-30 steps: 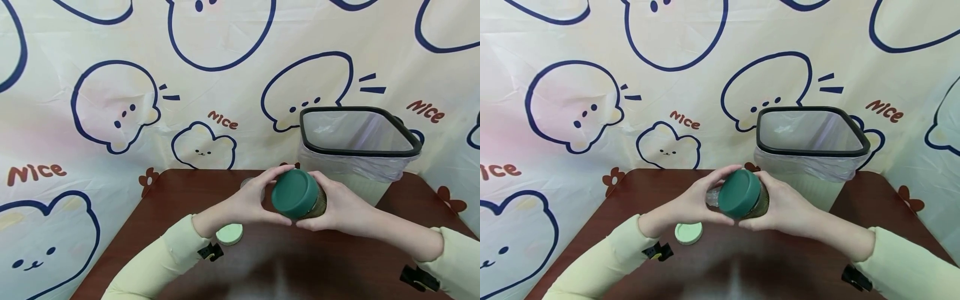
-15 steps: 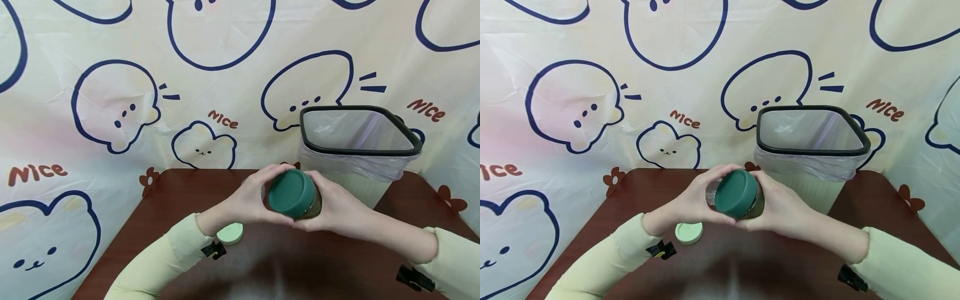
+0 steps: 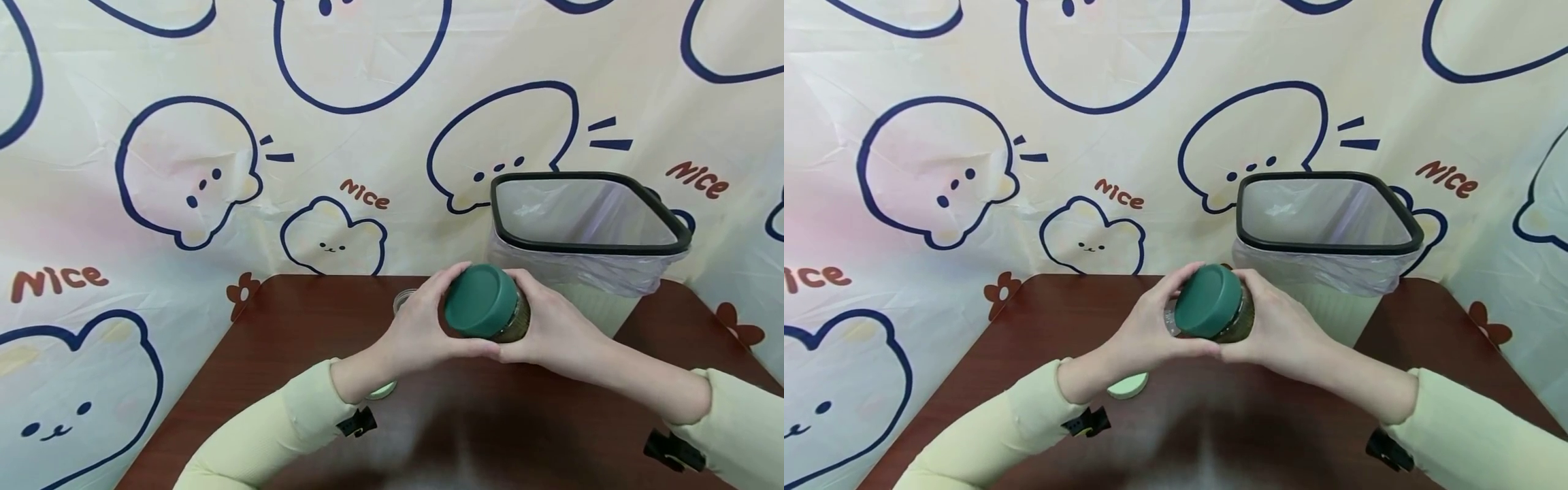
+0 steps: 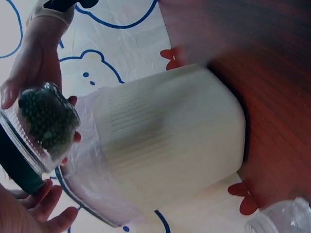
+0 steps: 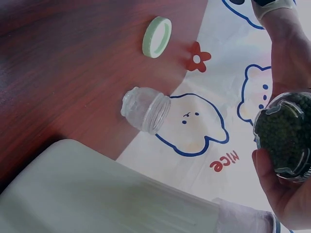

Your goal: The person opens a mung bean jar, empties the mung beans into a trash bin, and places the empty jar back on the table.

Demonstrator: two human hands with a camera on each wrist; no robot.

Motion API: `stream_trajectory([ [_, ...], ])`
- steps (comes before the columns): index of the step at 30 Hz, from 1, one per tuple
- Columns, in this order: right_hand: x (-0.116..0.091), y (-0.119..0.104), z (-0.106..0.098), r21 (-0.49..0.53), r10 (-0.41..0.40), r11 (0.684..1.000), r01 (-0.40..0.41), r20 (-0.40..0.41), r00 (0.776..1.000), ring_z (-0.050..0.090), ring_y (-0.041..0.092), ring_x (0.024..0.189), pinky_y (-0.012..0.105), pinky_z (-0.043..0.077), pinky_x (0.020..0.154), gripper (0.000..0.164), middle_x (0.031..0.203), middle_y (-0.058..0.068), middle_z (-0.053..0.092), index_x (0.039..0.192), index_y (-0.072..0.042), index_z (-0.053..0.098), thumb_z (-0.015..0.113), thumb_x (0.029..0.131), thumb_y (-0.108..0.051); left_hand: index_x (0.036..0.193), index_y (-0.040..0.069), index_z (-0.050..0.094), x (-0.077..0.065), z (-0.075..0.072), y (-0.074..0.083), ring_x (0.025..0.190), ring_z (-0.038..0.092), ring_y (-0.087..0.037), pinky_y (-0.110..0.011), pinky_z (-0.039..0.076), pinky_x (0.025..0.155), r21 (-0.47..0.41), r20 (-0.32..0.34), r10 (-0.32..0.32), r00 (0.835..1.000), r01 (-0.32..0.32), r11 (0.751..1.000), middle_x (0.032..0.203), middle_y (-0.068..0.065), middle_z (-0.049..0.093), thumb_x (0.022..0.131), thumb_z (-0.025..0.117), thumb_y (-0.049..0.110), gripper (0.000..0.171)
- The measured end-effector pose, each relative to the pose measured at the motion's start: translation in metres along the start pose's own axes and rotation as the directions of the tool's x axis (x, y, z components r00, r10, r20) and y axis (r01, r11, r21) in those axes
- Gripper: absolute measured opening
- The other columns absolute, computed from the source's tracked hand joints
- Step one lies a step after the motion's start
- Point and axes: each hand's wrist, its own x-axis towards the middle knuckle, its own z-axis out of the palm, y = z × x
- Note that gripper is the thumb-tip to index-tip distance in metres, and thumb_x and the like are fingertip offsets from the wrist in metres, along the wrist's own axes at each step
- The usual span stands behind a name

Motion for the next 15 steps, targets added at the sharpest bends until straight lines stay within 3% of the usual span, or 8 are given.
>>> stream_trajectory([
  [4, -0.001, -0.001, -0.003, 0.034, 0.008, 0.999, -0.008, 0.010, 1.000, 0.060, 0.023, 0.100, 0.048, 0.051, 0.082, 0.087, 0.115, 0.007, 0.061, 0.133, -0.005, 0.043, 0.090, 0.067, -0.037, 0.153, 0.016, 0.022, 0.002, -0.012, -0.006, 0.131, 0.039, -0.011, -0.037, 0.040, 0.102, -0.093, 0.107, 0.075, 0.991, -0.065, 0.994, 0.147, 0.001, 0.039, 0.078, 0.083, 0.022, 0.097],
  [8, -0.002, -0.003, -0.006, 0.047, 0.021, 0.999, -0.023, 0.041, 0.999, 0.059, 0.024, 0.101, 0.050, 0.051, 0.083, 0.088, 0.116, 0.007, 0.061, 0.134, -0.006, 0.041, 0.089, 0.068, -0.040, 0.154, 0.012, 0.021, 0.008, -0.026, -0.015, 0.138, 0.032, -0.012, -0.041, 0.036, 0.105, -0.209, 0.213, 0.156, 0.965, -0.111, 0.971, 0.154, -0.001, 0.032, 0.079, 0.081, 0.015, 0.096],
  [12, -0.003, -0.003, -0.004, 0.048, 0.009, 0.999, -0.012, 0.069, 0.998, 0.059, 0.022, 0.100, 0.047, 0.051, 0.082, 0.088, 0.115, 0.004, 0.061, 0.133, -0.007, 0.043, 0.088, 0.068, -0.045, 0.153, 0.007, 0.024, 0.015, -0.032, -0.020, 0.135, 0.037, -0.015, -0.041, 0.036, 0.106, -0.281, 0.289, 0.219, 0.932, -0.136, 0.950, 0.153, -0.005, 0.034, 0.076, 0.081, 0.004, 0.096],
  [15, -0.004, -0.002, -0.003, 0.048, -0.009, 0.999, 0.005, 0.077, 0.997, 0.060, 0.019, 0.098, 0.043, 0.051, 0.079, 0.087, 0.113, 0.001, 0.061, 0.131, -0.009, 0.044, 0.087, 0.067, -0.048, 0.152, 0.008, 0.027, 0.016, -0.031, -0.020, 0.131, 0.041, -0.015, -0.041, 0.038, 0.104, -0.303, 0.317, 0.221, 0.922, -0.122, 0.945, 0.150, -0.005, 0.039, 0.075, 0.081, 0.001, 0.094],
])
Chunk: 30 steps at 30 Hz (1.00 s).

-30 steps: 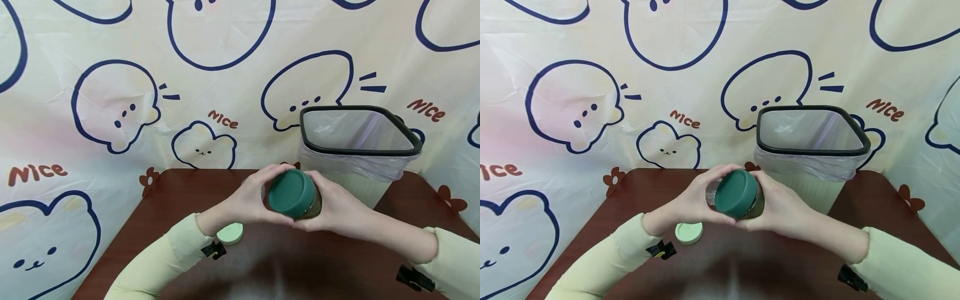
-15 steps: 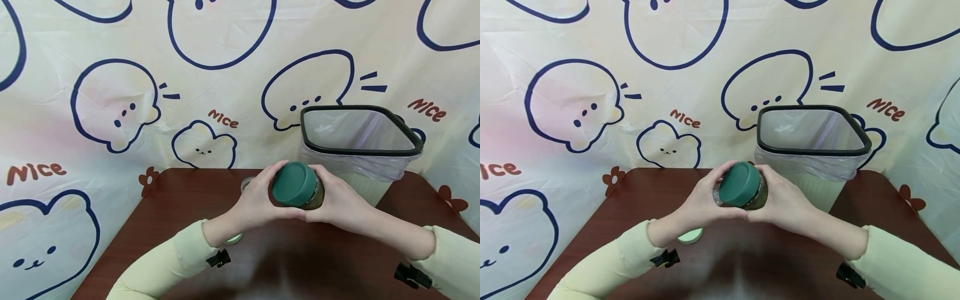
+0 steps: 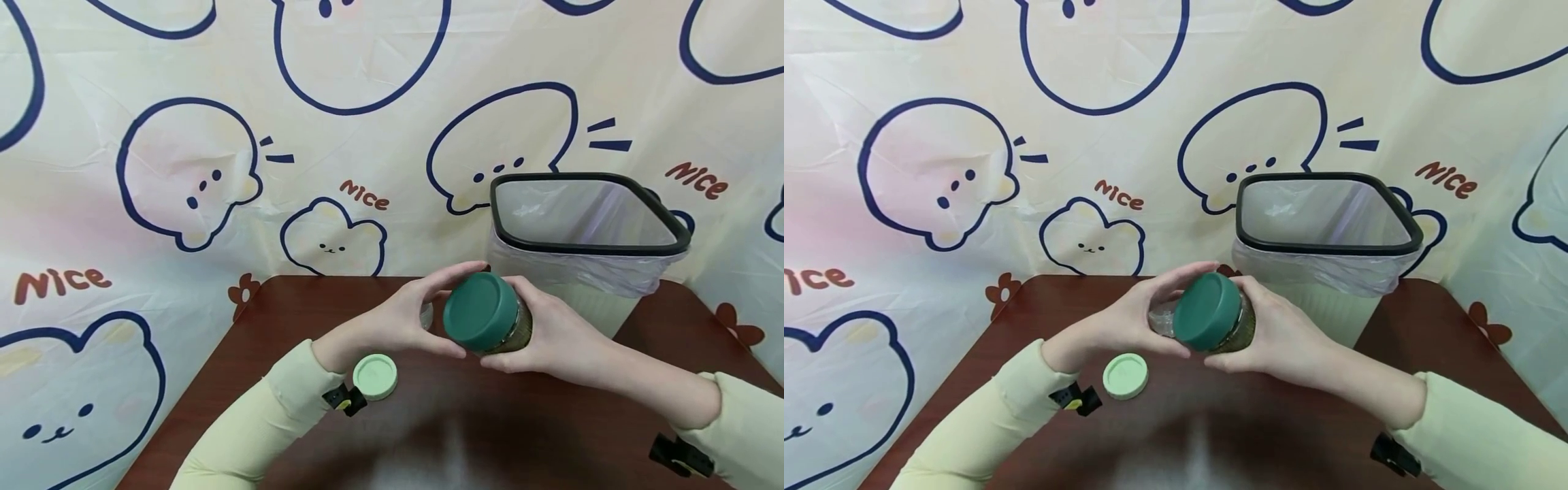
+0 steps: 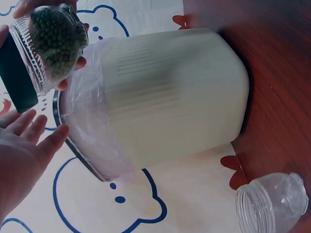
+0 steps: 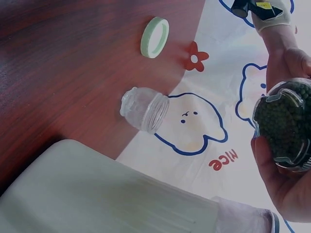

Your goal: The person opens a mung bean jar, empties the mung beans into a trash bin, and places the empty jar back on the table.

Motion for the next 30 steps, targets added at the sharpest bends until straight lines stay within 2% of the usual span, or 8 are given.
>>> stream_trajectory([
  [5, 0.001, 0.001, 0.002, -0.013, -0.011, 1.000, 0.011, 0.001, 1.000, 0.060, 0.016, 0.095, 0.040, 0.052, 0.077, 0.084, 0.109, -0.001, 0.062, 0.129, -0.009, 0.047, 0.088, 0.066, -0.047, 0.150, 0.008, 0.033, 0.000, 0.003, 0.001, 0.126, 0.045, -0.014, -0.038, 0.040, 0.102, 0.023, -0.007, -0.022, 1.000, 0.022, 0.999, 0.143, -0.003, 0.047, 0.074, 0.082, 0.002, 0.091],
  [11, 0.001, 0.000, 0.003, -0.006, -0.013, 1.000, 0.013, 0.005, 1.000, 0.060, 0.016, 0.095, 0.040, 0.052, 0.077, 0.084, 0.110, 0.000, 0.062, 0.128, -0.008, 0.046, 0.088, 0.066, -0.046, 0.148, 0.007, 0.036, -0.001, 0.007, 0.001, 0.123, 0.048, -0.012, -0.036, 0.040, 0.102, 0.079, -0.064, -0.022, 0.998, 0.027, 0.997, 0.139, -0.004, 0.049, 0.071, 0.085, 0.003, 0.091],
  [15, 0.000, 0.000, 0.003, -0.018, -0.013, 1.000, 0.013, -0.001, 1.000, 0.060, 0.016, 0.095, 0.040, 0.052, 0.077, 0.085, 0.110, -0.001, 0.062, 0.129, -0.009, 0.046, 0.088, 0.066, -0.048, 0.149, 0.013, 0.037, -0.002, 0.012, 0.004, 0.118, 0.048, -0.010, -0.033, 0.044, 0.097, 0.165, -0.110, -0.036, 0.993, 0.054, 0.985, 0.134, 0.000, 0.050, 0.070, 0.088, 0.012, 0.094],
  [21, -0.001, 0.001, 0.006, -0.044, -0.011, 0.999, 0.010, -0.016, 1.000, 0.059, 0.015, 0.093, 0.039, 0.051, 0.076, 0.082, 0.108, 0.000, 0.061, 0.128, -0.009, 0.047, 0.088, 0.066, -0.044, 0.139, 0.018, 0.047, -0.005, 0.022, 0.012, 0.104, 0.051, -0.007, -0.026, 0.051, 0.081, 0.319, -0.206, -0.091, 0.974, 0.155, 0.935, 0.116, 0.007, 0.052, 0.071, 0.087, 0.030, 0.080],
  [24, -0.002, 0.001, 0.006, -0.043, -0.003, 0.999, 0.002, -0.018, 1.000, 0.059, 0.015, 0.092, 0.039, 0.051, 0.075, 0.081, 0.107, 0.000, 0.061, 0.127, -0.009, 0.047, 0.088, 0.067, -0.045, 0.134, 0.017, 0.050, -0.004, 0.027, 0.014, 0.100, 0.052, -0.006, -0.025, 0.051, 0.077, 0.411, -0.255, -0.105, 0.961, 0.206, 0.888, 0.114, 0.007, 0.055, 0.072, 0.085, 0.037, 0.074],
  [27, -0.002, 0.002, 0.006, -0.038, -0.001, 0.999, 0.001, -0.017, 1.000, 0.059, 0.016, 0.093, 0.039, 0.051, 0.075, 0.081, 0.109, 0.000, 0.061, 0.127, -0.008, 0.047, 0.088, 0.067, -0.044, 0.136, 0.017, 0.048, -0.004, 0.030, 0.016, 0.101, 0.052, -0.006, -0.026, 0.051, 0.078, 0.485, -0.270, -0.131, 0.954, 0.252, 0.837, 0.117, 0.006, 0.056, 0.073, 0.082, 0.046, 0.077],
  [28, -0.002, 0.003, 0.006, -0.036, -0.004, 0.999, 0.003, -0.017, 1.000, 0.059, 0.016, 0.093, 0.039, 0.051, 0.076, 0.081, 0.109, 0.001, 0.061, 0.128, -0.008, 0.047, 0.088, 0.067, -0.043, 0.139, 0.016, 0.045, -0.004, 0.030, 0.017, 0.104, 0.051, -0.007, -0.027, 0.051, 0.080, 0.492, -0.261, -0.142, 0.955, 0.258, 0.831, 0.121, 0.005, 0.055, 0.074, 0.081, 0.047, 0.081],
  [30, -0.001, 0.003, 0.006, -0.030, -0.010, 1.000, 0.009, -0.018, 1.000, 0.059, 0.016, 0.095, 0.040, 0.051, 0.077, 0.081, 0.110, 0.001, 0.061, 0.128, -0.008, 0.046, 0.089, 0.067, -0.042, 0.146, 0.017, 0.038, -0.004, 0.028, 0.016, 0.112, 0.049, -0.008, -0.030, 0.049, 0.087, 0.454, -0.228, -0.163, 0.960, 0.253, 0.855, 0.131, 0.003, 0.051, 0.076, 0.081, 0.045, 0.087],
])
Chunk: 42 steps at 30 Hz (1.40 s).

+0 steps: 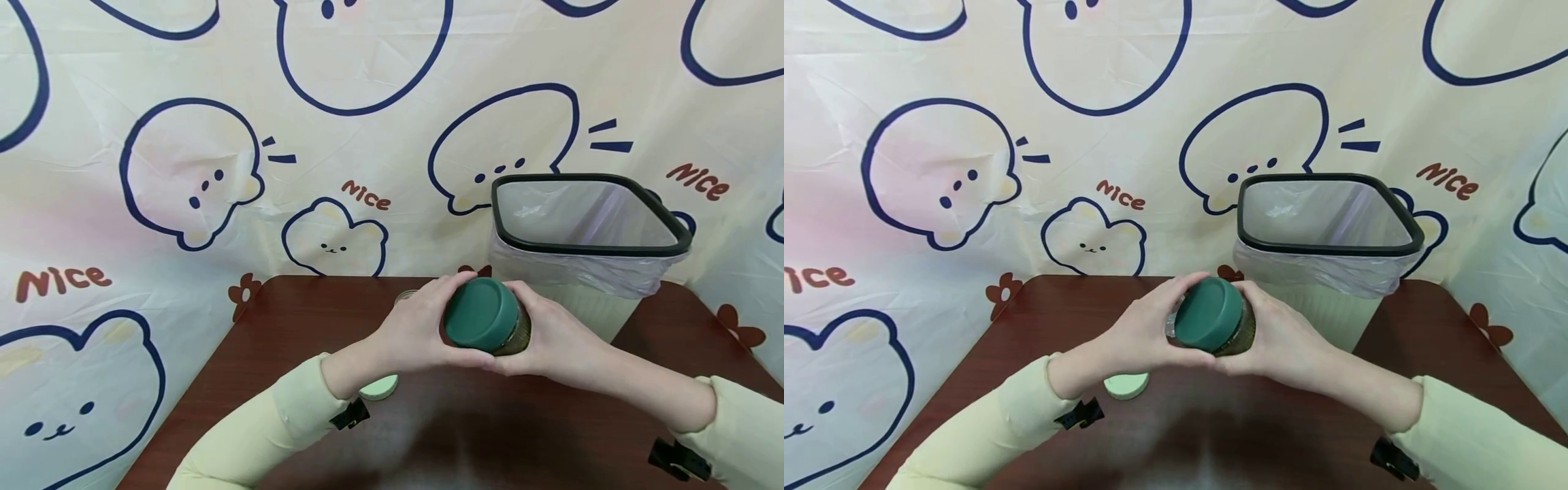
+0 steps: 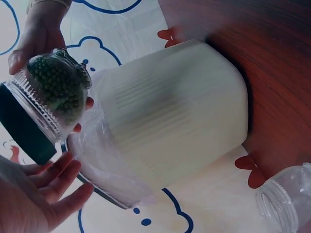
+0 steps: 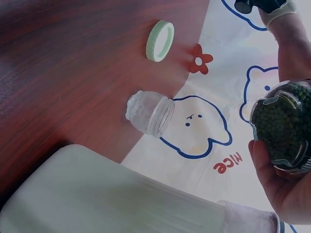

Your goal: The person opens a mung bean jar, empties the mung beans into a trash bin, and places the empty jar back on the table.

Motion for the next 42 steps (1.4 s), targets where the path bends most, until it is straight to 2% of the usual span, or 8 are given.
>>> stream_trajectory([
  [3, 0.001, -0.001, -0.002, 0.016, -0.002, 1.000, 0.002, 0.005, 1.000, 0.060, 0.017, 0.096, 0.042, 0.051, 0.079, 0.083, 0.111, 0.002, 0.062, 0.129, -0.007, 0.045, 0.088, 0.068, -0.042, 0.152, 0.017, 0.027, 0.000, -0.005, -0.006, 0.123, 0.044, -0.009, -0.032, 0.044, 0.097, -0.165, 0.055, 0.030, 0.998, -0.021, 0.986, 0.143, 0.002, 0.043, 0.078, 0.082, 0.032, 0.093],
  [6, 0.002, -0.002, -0.004, 0.027, 0.006, 1.000, -0.006, 0.016, 1.000, 0.060, 0.017, 0.096, 0.042, 0.051, 0.079, 0.083, 0.110, 0.001, 0.062, 0.128, -0.007, 0.045, 0.088, 0.067, -0.045, 0.152, 0.013, 0.025, 0.002, -0.010, -0.014, 0.129, 0.042, -0.011, -0.036, 0.039, 0.103, -0.332, 0.079, 0.102, 0.992, -0.071, 0.941, 0.149, 0.000, 0.038, 0.078, 0.082, 0.014, 0.094],
  [11, 0.003, -0.004, -0.004, 0.034, 0.015, 0.999, -0.016, 0.035, 0.999, 0.060, 0.016, 0.096, 0.041, 0.051, 0.078, 0.084, 0.110, 0.000, 0.062, 0.129, -0.009, 0.046, 0.088, 0.066, -0.046, 0.152, 0.007, 0.027, 0.006, -0.016, -0.021, 0.131, 0.042, -0.013, -0.039, 0.037, 0.105, -0.422, 0.113, 0.212, 0.971, -0.146, 0.895, 0.152, -0.004, 0.037, 0.076, 0.080, 0.004, 0.093],
  [16, 0.003, -0.004, -0.003, 0.038, 0.015, 0.999, -0.017, 0.054, 0.998, 0.059, 0.015, 0.095, 0.039, 0.051, 0.078, 0.085, 0.110, -0.001, 0.062, 0.130, -0.009, 0.046, 0.087, 0.066, -0.048, 0.151, 0.007, 0.031, 0.008, -0.015, -0.021, 0.124, 0.046, -0.013, -0.037, 0.043, 0.100, -0.447, 0.133, 0.226, 0.965, -0.145, 0.883, 0.143, -0.004, 0.047, 0.074, 0.082, 0.003, 0.092],
  [22, 0.002, -0.005, -0.003, 0.034, 0.021, 0.999, -0.023, 0.042, 0.999, 0.059, 0.016, 0.095, 0.040, 0.051, 0.078, 0.084, 0.110, 0.001, 0.062, 0.129, -0.008, 0.045, 0.087, 0.067, -0.047, 0.145, 0.008, 0.041, 0.007, -0.011, -0.017, 0.118, 0.051, -0.015, -0.034, 0.045, 0.096, -0.392, 0.066, 0.165, 0.984, -0.127, 0.911, 0.133, -0.002, 0.054, 0.072, 0.085, 0.007, 0.085],
  [31, 0.001, -0.003, -0.001, 0.008, 0.060, 0.998, -0.060, 0.004, 0.998, 0.060, 0.018, 0.093, 0.039, 0.052, 0.076, 0.085, 0.109, 0.004, 0.062, 0.128, -0.006, 0.045, 0.088, 0.067, -0.046, 0.141, 0.011, 0.046, 0.003, -0.006, -0.009, 0.112, 0.052, -0.014, -0.031, 0.050, 0.088, -0.313, -0.015, -0.011, 1.000, 0.005, 0.950, 0.129, 0.000, 0.056, 0.076, 0.083, 0.020, 0.075],
  [38, -0.001, -0.001, -0.001, 0.007, 0.087, 0.996, -0.087, 0.001, 0.996, 0.060, 0.018, 0.091, 0.038, 0.051, 0.075, 0.086, 0.107, 0.004, 0.062, 0.130, -0.007, 0.044, 0.088, 0.067, -0.043, 0.143, 0.011, 0.045, -0.003, -0.014, -0.012, 0.111, 0.055, -0.016, -0.038, 0.048, 0.092, -0.377, -0.098, -0.062, 0.993, 0.020, 0.926, 0.129, -0.001, 0.056, 0.080, 0.079, 0.021, 0.072],
  [42, -0.001, -0.001, -0.002, -0.003, 0.107, 0.994, -0.107, -0.016, 0.994, 0.060, 0.020, 0.094, 0.040, 0.050, 0.077, 0.089, 0.109, 0.005, 0.062, 0.133, -0.006, 0.044, 0.089, 0.066, -0.044, 0.146, 0.016, 0.041, -0.011, -0.017, -0.020, 0.116, 0.052, -0.017, -0.041, 0.045, 0.095, -0.408, -0.110, -0.122, 0.986, 0.067, 0.910, 0.132, 0.000, 0.052, 0.083, 0.077, 0.029, 0.074],
])
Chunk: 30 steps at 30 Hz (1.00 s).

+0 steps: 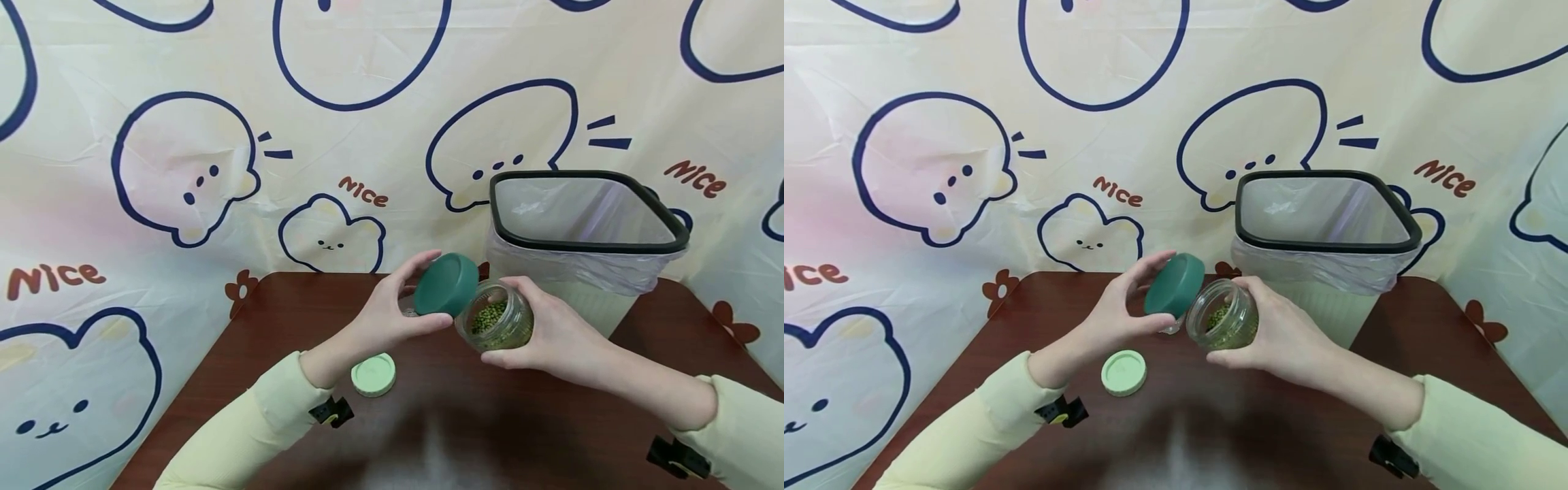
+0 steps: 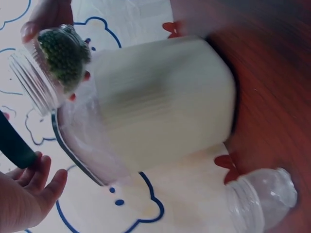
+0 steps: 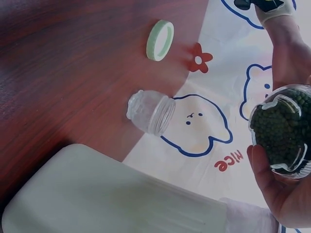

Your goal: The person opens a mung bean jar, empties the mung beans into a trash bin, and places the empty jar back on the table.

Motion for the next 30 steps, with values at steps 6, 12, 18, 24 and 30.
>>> stream_trajectory([
  [6, -0.003, 0.001, -0.002, 0.012, 0.010, 1.000, -0.009, -0.016, 1.000, 0.059, 0.023, 0.099, 0.043, 0.050, 0.080, 0.090, 0.113, 0.007, 0.061, 0.133, -0.004, 0.043, 0.088, 0.066, -0.045, 0.143, 0.015, 0.041, -0.010, -0.007, -0.014, 0.115, 0.052, -0.023, -0.039, 0.051, 0.088, 0.014, 0.030, -0.109, 0.994, 0.109, 0.994, 0.134, -0.001, 0.048, 0.082, 0.077, 0.025, 0.072],
  [12, -0.008, 0.004, -0.005, 0.008, 0.018, 1.000, -0.017, -0.034, 0.999, 0.058, 0.023, 0.098, 0.044, 0.049, 0.079, 0.088, 0.111, 0.006, 0.061, 0.132, -0.005, 0.043, 0.088, 0.067, -0.043, 0.141, 0.014, 0.039, -0.014, -0.007, -0.034, 0.112, 0.052, -0.019, -0.034, 0.052, 0.084, 0.239, 0.104, -0.175, 0.979, 0.146, 0.960, 0.130, 0.000, 0.048, 0.078, 0.081, 0.028, 0.077],
  [18, -0.011, 0.006, -0.010, -0.009, 0.025, 1.000, -0.025, -0.045, 0.999, 0.058, 0.025, 0.098, 0.046, 0.049, 0.080, 0.090, 0.112, 0.010, 0.060, 0.134, -0.004, 0.042, 0.089, 0.067, -0.042, 0.146, 0.015, 0.035, -0.017, 0.004, -0.054, 0.111, 0.050, -0.013, -0.031, 0.051, 0.082, 0.533, 0.192, -0.161, 0.968, 0.035, 0.845, 0.133, 0.001, 0.048, 0.076, 0.080, 0.042, 0.088],
  [24, -0.013, 0.010, -0.013, -0.006, 0.029, 1.000, -0.029, -0.041, 0.999, 0.058, 0.026, 0.098, 0.047, 0.049, 0.080, 0.089, 0.113, 0.011, 0.060, 0.135, -0.003, 0.041, 0.089, 0.068, -0.040, 0.141, 0.010, 0.042, -0.019, 0.020, -0.072, 0.111, 0.049, -0.016, -0.031, 0.052, 0.079, 0.676, 0.314, -0.136, 0.940, -0.121, 0.727, 0.127, -0.003, 0.052, 0.074, 0.080, 0.045, 0.085],
  [30, -0.014, 0.011, -0.014, -0.013, 0.018, 1.000, -0.019, -0.040, 0.999, 0.058, 0.026, 0.098, 0.047, 0.048, 0.080, 0.090, 0.111, 0.010, 0.061, 0.134, -0.003, 0.042, 0.089, 0.067, -0.040, 0.134, 0.010, 0.048, -0.022, 0.036, -0.090, 0.106, 0.049, -0.011, -0.023, 0.049, 0.078, 0.741, 0.381, -0.190, 0.905, -0.175, 0.649, 0.119, 0.002, 0.055, 0.069, 0.081, 0.048, 0.082],
])
